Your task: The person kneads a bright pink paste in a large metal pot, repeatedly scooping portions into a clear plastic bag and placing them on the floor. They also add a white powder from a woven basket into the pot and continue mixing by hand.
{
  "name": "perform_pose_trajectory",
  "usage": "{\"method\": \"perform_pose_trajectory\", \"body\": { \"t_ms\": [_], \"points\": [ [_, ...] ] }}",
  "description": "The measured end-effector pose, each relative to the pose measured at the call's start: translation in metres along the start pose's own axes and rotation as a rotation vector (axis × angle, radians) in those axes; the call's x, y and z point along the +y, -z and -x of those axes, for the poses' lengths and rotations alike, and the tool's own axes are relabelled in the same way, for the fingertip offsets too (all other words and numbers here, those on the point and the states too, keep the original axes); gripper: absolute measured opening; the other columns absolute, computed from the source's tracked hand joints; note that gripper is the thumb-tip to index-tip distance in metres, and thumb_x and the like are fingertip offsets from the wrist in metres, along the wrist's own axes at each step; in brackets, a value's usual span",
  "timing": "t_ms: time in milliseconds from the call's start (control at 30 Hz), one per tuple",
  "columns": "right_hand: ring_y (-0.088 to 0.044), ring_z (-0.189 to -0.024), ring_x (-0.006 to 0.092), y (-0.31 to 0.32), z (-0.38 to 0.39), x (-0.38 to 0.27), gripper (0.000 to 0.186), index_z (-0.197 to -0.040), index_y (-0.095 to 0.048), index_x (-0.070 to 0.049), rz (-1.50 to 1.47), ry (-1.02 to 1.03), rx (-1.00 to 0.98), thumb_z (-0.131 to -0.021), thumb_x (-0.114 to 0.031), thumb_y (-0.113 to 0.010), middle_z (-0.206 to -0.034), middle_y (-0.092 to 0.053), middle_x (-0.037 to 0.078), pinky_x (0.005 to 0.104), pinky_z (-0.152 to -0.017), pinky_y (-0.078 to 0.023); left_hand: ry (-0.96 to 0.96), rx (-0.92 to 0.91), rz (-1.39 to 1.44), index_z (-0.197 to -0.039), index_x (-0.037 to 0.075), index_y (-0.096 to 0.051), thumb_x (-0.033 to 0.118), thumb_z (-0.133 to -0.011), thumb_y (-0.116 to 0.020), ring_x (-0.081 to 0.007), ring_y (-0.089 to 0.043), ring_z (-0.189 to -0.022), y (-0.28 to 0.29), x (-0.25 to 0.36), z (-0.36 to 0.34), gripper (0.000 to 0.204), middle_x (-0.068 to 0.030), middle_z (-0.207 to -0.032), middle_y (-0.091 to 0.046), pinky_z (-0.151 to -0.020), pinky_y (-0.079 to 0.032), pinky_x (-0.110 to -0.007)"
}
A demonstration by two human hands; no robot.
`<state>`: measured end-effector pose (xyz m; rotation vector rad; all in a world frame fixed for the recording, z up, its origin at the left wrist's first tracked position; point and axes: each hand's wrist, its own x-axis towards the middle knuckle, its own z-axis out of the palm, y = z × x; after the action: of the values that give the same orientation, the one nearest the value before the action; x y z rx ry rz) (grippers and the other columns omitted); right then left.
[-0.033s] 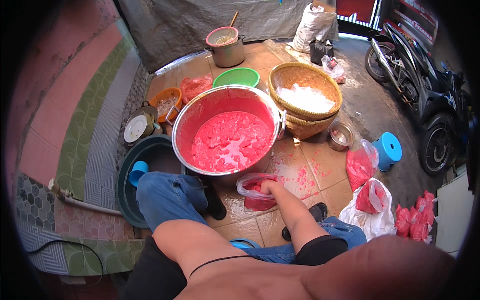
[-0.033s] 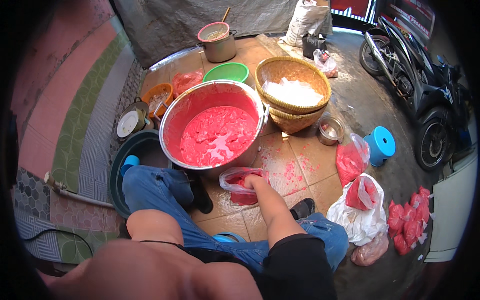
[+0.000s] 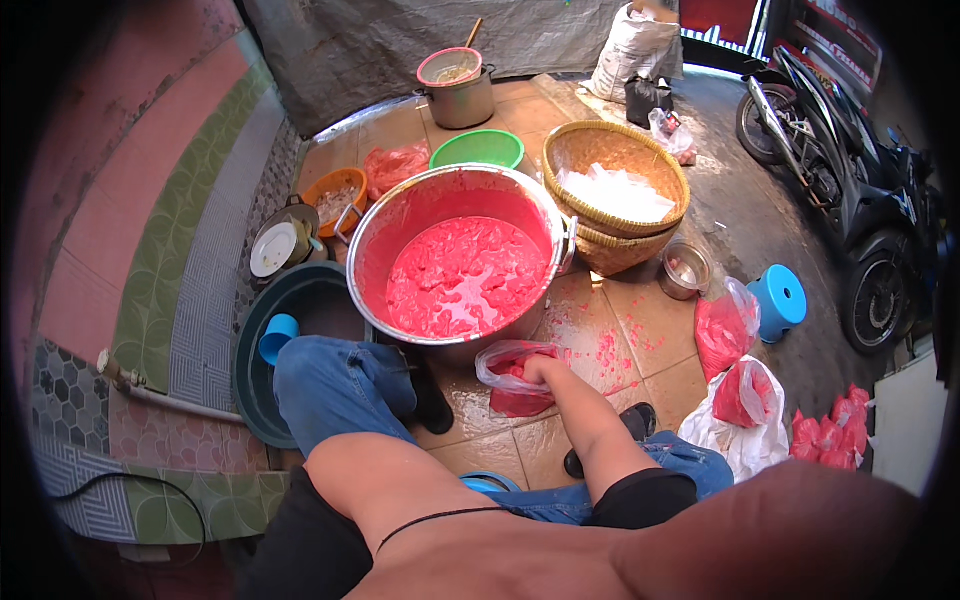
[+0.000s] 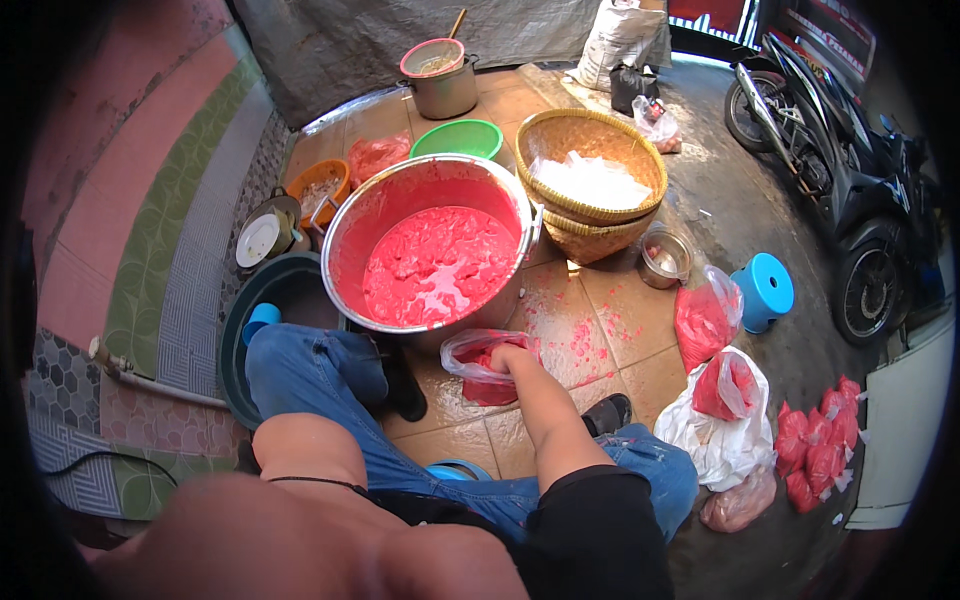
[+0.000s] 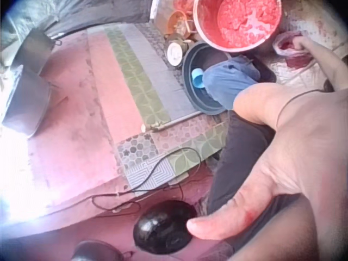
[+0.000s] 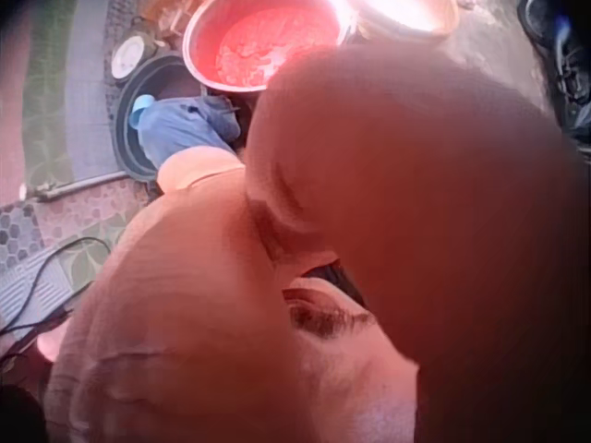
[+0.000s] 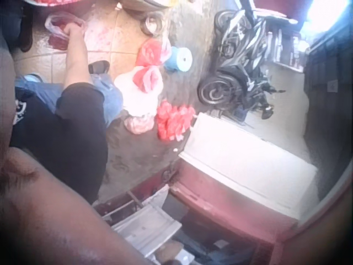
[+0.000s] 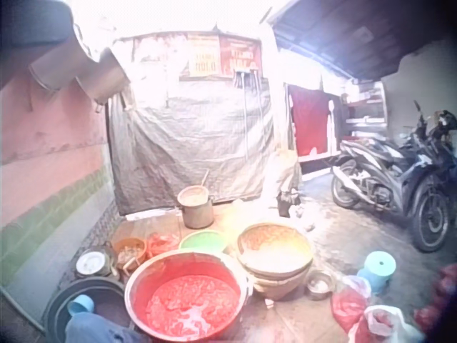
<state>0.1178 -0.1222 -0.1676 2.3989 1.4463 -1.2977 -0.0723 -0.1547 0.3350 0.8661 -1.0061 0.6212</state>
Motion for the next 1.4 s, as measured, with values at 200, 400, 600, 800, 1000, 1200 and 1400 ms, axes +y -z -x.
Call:
{"method": "perform_pose_trajectory", "body": {
  "t_ms": [200,400,600,800,1000,1200,1400],
  "points": [
    [-0.056,-0.105,0.0310,0.016,0.020,-0.011,0.047,-0.105,-0.063,-0.006,-0.060,0.063,0.072,-0.080,-0.042,-0.045,-0.111,-0.058,0.019,0.0377,-0.091,-0.042,0.012,-0.005,0.014,-0.099,0.010,-0.057,0.036,-0.094,-0.037,-0.0246,-0.047,-0.095,0.000,0.006,0.015,0.034,-0.0075,-0.098,-0.055,-0.085,-0.037,-0.041],
    [-0.054,-0.109,0.0300,0.033,0.031,-0.036,0.040,-0.108,-0.062,-0.007,-0.027,0.031,-0.008,-0.075,-0.026,-0.050,-0.115,-0.056,0.018,0.0372,-0.092,-0.042,0.054,0.014,-0.018,-0.097,0.010,-0.056,0.038,-0.093,-0.039,-0.0229,-0.048,-0.093,0.009,0.011,0.020,0.032,-0.0056,-0.096,-0.055,-0.083,-0.037,-0.038],
    [-0.055,-0.108,0.0297,0.016,-0.004,-0.003,0.037,-0.104,-0.064,-0.006,0.038,-0.008,-0.048,-0.074,-0.023,-0.052,-0.114,-0.057,0.019,0.0367,-0.091,-0.043,0.077,0.000,0.003,-0.095,0.011,-0.056,0.039,-0.092,-0.042,-0.0213,-0.048,-0.090,0.013,0.012,0.012,0.031,-0.0038,-0.093,-0.055,-0.081,-0.038,-0.036],
    [-0.054,-0.110,0.0290,-0.005,-0.020,0.005,0.038,-0.107,-0.063,-0.007,-0.051,0.028,0.043,-0.073,-0.022,-0.053,-0.117,-0.055,0.017,0.0368,-0.092,-0.043,0.168,0.011,-0.007,-0.093,0.011,-0.055,0.040,-0.091,-0.045,-0.0196,-0.049,-0.087,0.029,0.020,0.022,0.031,-0.0019,-0.090,-0.054,-0.079,-0.038,-0.034],
    [-0.056,-0.106,0.0290,0.016,0.000,0.006,0.038,-0.113,-0.059,-0.013,-0.081,0.081,0.134,-0.078,-0.026,-0.051,-0.115,-0.057,0.015,0.0377,-0.089,-0.044,0.975,0.613,-0.221,-0.093,0.012,-0.054,0.031,-0.089,-0.052,-0.0137,-0.049,-0.084,0.101,-0.016,0.121,0.020,0.0014,-0.088,-0.054,-0.076,-0.039,-0.029],
    [-0.059,-0.099,0.0296,0.077,0.051,-0.041,0.034,-0.102,-0.065,-0.013,0.021,0.177,-0.023,-0.074,-0.017,-0.048,-0.108,-0.060,0.016,0.0388,-0.085,-0.046,1.775,1.347,-0.289,-0.104,0.012,-0.053,0.033,-0.079,-0.062,-0.0103,-0.045,-0.086,0.180,-0.021,0.291,0.034,0.0018,-0.094,-0.050,-0.072,-0.037,-0.029],
    [-0.063,-0.084,0.0211,0.124,0.087,-0.034,0.023,-0.094,-0.067,-0.005,-0.278,0.081,-0.175,-0.079,-0.019,-0.056,-0.091,-0.066,0.012,0.0332,-0.075,-0.050,1.861,0.932,-0.355,-0.100,0.006,-0.058,0.036,-0.073,-0.068,-0.0153,-0.049,-0.082,0.179,-0.057,0.287,0.041,-0.0054,-0.091,-0.055,-0.069,-0.040,-0.029]
  ]
}}
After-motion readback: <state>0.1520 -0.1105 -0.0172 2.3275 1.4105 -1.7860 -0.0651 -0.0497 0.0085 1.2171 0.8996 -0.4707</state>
